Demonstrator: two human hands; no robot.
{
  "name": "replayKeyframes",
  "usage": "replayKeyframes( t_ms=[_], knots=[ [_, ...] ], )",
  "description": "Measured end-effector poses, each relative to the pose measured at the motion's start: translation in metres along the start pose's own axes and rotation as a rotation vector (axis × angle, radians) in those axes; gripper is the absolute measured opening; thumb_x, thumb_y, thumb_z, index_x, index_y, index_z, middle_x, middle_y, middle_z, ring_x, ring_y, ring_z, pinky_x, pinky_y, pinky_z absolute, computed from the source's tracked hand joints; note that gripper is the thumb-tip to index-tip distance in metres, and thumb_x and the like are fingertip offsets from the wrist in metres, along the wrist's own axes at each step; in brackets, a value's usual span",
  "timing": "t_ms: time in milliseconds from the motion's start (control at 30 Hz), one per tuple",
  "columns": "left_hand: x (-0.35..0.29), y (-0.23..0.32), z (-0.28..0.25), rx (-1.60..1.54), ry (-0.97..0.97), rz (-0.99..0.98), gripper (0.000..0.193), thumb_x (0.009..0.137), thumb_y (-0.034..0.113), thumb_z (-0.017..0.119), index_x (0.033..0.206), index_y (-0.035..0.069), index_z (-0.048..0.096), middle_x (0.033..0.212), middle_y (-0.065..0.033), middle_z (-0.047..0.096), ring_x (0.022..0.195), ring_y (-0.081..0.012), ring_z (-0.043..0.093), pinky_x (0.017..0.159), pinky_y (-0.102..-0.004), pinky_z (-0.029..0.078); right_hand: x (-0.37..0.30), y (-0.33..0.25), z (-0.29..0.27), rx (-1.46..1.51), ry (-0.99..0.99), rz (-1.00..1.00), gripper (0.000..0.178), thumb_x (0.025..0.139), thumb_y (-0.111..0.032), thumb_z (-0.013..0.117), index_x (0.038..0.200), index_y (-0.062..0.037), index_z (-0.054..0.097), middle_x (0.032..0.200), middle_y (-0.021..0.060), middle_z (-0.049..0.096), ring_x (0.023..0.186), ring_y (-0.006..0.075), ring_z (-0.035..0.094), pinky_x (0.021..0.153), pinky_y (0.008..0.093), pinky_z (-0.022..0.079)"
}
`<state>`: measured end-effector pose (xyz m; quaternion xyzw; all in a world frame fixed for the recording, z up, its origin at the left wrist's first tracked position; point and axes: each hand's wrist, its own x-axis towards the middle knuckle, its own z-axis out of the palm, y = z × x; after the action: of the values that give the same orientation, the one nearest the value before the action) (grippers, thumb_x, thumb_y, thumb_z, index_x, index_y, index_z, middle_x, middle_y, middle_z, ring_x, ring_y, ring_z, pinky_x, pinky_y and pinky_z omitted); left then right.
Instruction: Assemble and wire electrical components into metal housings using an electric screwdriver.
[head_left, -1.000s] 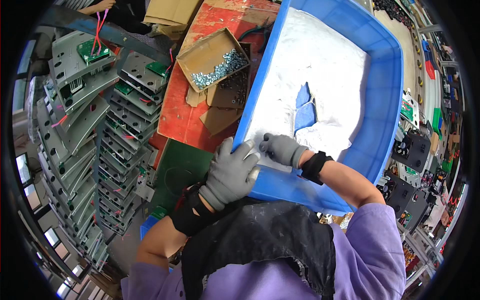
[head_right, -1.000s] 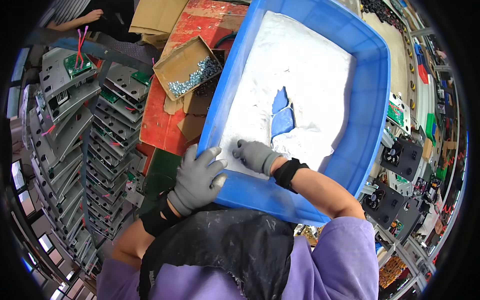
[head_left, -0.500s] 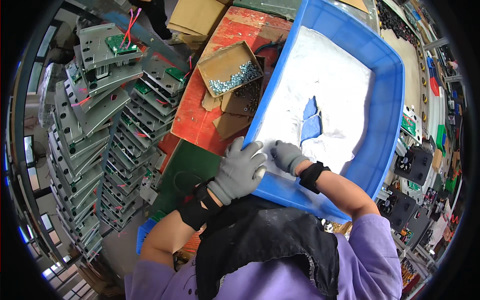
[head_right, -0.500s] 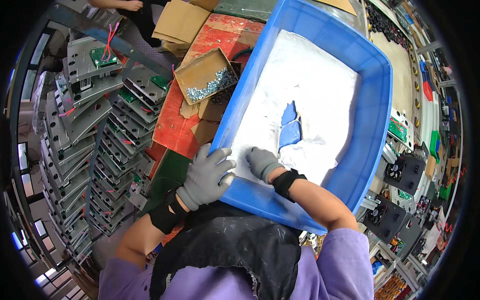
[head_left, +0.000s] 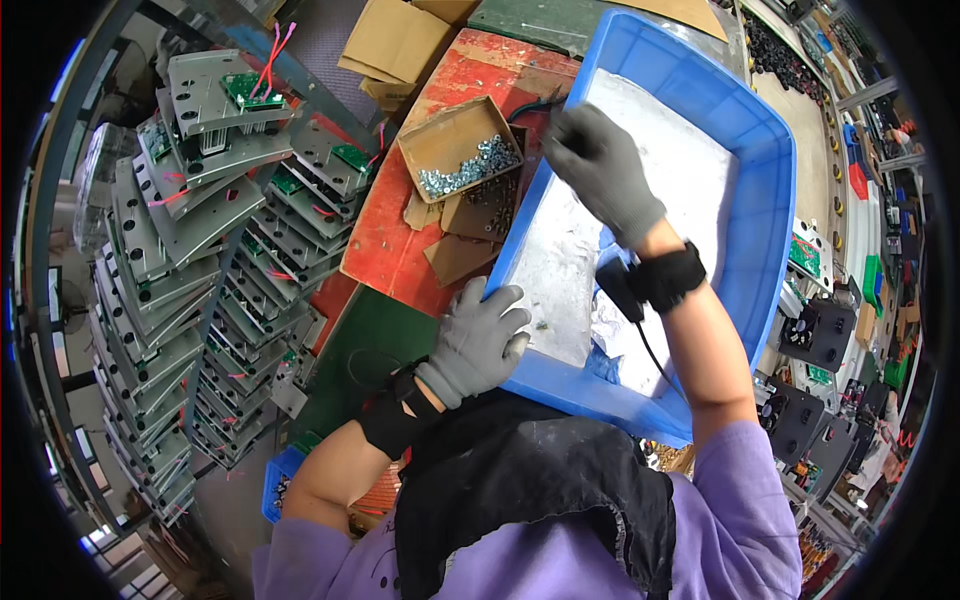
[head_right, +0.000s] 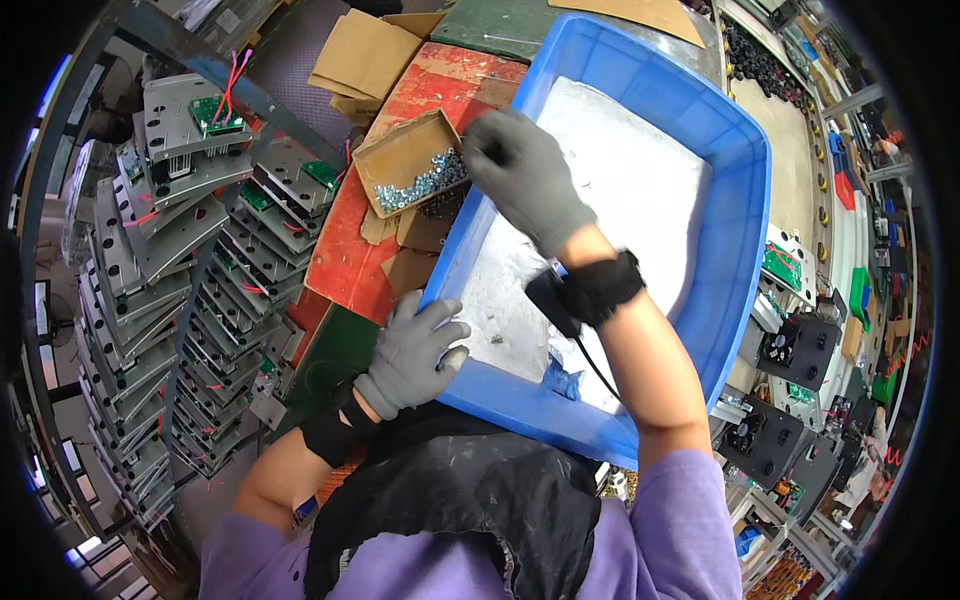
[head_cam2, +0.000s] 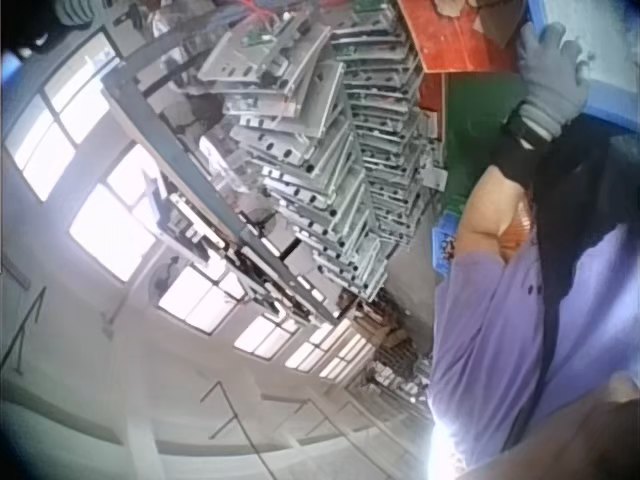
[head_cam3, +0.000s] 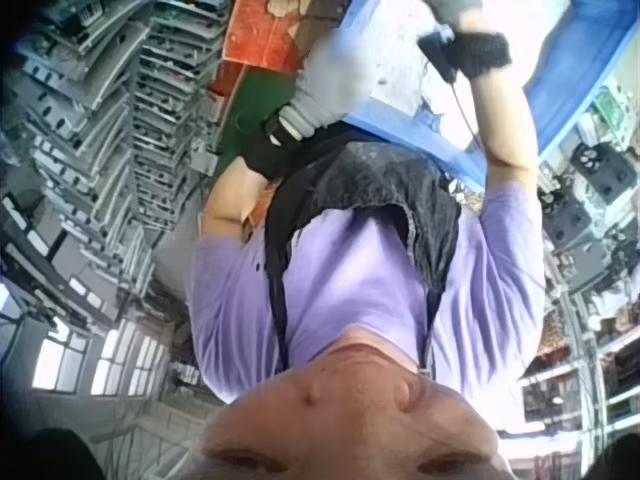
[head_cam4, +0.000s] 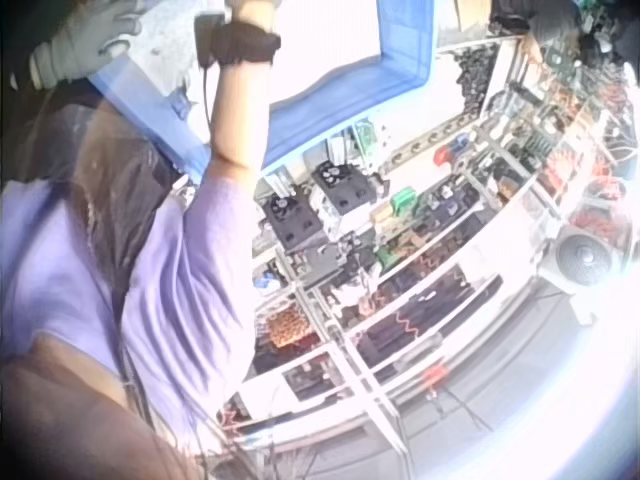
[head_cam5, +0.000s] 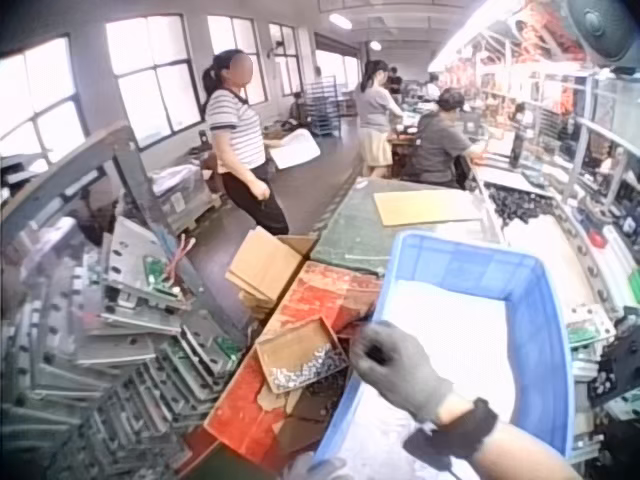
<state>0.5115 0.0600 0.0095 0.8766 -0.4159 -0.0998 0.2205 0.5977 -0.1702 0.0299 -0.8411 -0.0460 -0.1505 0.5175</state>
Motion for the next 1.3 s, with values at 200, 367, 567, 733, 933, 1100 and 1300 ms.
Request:
replayKeyframes(
  t_ms=[200,367,567,733,933,1100,1300],
  knots=[
    [-0.001,-0.002,0.002,-0.031,0.025,0.01,0.022,0.073,0.019,0.066,0.094,0.013,0.065,0.115,-0.0055,0.057,0.102,-0.0304,0.048,0.087,-0.0407,0.044,-0.015,0.0,0.005,-0.171,0.095,-0.085,0.017,0.083,-0.017,0.065,0.095,-0.0078,0.059,0.082,0.0108,0.058,0.079,0.0274,0.061,0.068,0.0355,0.049],
    [0.0,-0.004,0.003,-0.048,0.049,0.025,0.022,0.073,0.02,0.066,0.094,0.012,0.065,0.112,-0.0053,0.058,0.1,-0.0303,0.049,0.086,-0.0404,0.045,-0.128,0.051,0.037,-0.364,-0.556,0.314,0.012,0.085,-0.019,0.055,0.091,-0.0098,0.06,0.086,0.0183,0.063,0.08,0.0377,0.062,0.07,0.0461,0.049],
    [0.002,-0.005,0.0,-0.045,0.033,0.031,0.023,0.072,0.021,0.065,0.094,0.011,0.065,0.114,-0.006,0.057,0.099,-0.0319,0.048,0.084,-0.0415,0.044,-0.181,0.069,0.091,-0.628,-0.832,0.258,0.02,0.087,-0.015,0.047,0.09,-0.0073,0.065,0.09,0.016,0.065,0.079,0.0339,0.066,0.069,0.0425,0.053],
    [0.001,-0.006,0.001,-0.051,0.035,0.035,0.024,0.073,0.022,0.065,0.095,0.012,0.064,0.114,-0.0065,0.057,0.1,-0.0327,0.047,0.084,-0.0423,0.044,-0.176,0.068,0.089,-0.643,-0.864,0.297,0.023,0.087,-0.016,0.047,0.093,-0.0069,0.066,0.092,0.0158,0.065,0.081,0.0344,0.066,0.071,0.0426,0.053],
    [-0.002,-0.008,0.003,-0.049,0.043,0.016,0.023,0.077,0.023,0.062,0.097,0.013,0.064,0.115,-0.0049,0.056,0.104,-0.0333,0.047,0.087,-0.0439,0.044,-0.094,0.042,0.006,-0.622,-0.323,0.389,0.01,0.078,-0.009,0.054,0.086,-0.0055,0.059,0.083,0.0159,0.062,0.079,0.0362,0.061,0.07,0.0448,0.049],
    [-0.005,-0.01,0.006,-0.103,0.026,0.011,0.024,0.078,0.024,0.061,0.1,0.014,0.064,0.116,-0.0016,0.056,0.106,-0.031,0.045,0.087,-0.0438,0.043,-0.008,-0.009,-0.001,-0.248,0.045,0.027,0.012,0.079,-0.005,0.065,0.088,-0.0041,0.058,0.077,0.0103,0.056,0.062,0.0225,0.056,0.059,0.0313,0.045],
    [-0.008,-0.013,0.007,-0.145,0.084,0.013,0.022,0.079,0.025,0.061,0.098,0.015,0.063,0.115,-0.0006,0.055,0.105,-0.0282,0.046,0.088,-0.0424,0.042,-0.035,-0.002,0.01,-0.305,0.092,-0.018,0.013,0.084,-0.01,0.064,0.092,-0.0031,0.058,0.08,0.013,0.059,0.066,0.0263,0.058,0.061,0.0323,0.046]
  ],
)
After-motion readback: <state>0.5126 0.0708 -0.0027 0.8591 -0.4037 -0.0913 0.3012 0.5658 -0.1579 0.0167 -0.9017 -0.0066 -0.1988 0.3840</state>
